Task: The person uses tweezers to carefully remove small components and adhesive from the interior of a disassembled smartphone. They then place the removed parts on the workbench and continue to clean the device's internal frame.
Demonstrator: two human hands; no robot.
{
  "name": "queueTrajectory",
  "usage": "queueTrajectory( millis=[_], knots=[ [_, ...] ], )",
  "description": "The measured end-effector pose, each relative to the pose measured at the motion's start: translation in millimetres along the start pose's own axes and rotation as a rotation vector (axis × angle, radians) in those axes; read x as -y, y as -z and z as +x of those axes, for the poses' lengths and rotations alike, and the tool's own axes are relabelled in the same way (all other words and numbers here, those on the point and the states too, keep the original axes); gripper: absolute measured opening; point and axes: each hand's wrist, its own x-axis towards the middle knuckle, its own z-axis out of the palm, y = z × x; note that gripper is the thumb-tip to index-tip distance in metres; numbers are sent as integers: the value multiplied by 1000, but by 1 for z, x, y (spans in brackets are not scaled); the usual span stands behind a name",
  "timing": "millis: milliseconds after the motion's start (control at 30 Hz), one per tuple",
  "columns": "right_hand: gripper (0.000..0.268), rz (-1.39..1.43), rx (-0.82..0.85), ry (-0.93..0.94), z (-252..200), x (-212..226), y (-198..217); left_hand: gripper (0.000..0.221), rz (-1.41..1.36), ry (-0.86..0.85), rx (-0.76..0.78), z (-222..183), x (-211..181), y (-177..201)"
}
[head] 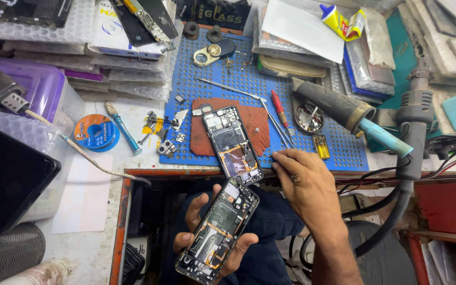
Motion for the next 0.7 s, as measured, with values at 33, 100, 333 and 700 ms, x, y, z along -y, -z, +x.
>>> queueTrajectory(
  millis=[33, 100, 333, 700],
  knots=[
    [19, 17, 17, -7, 0, -1, 2, 64, -257, 33, -7, -6, 5, -3],
    [19, 29, 43, -46, 6, -1, 3, 59, -772, 77, -29, -7, 15, -8],
    [23, -126, 81, 15, 11, 6, -2, 63, -780, 110, -135, -14, 28, -17],
    [26, 213, -36, -62, -27, 14, -5, 61, -2419, 197, -17, -4, 13, 32]
  ],
)
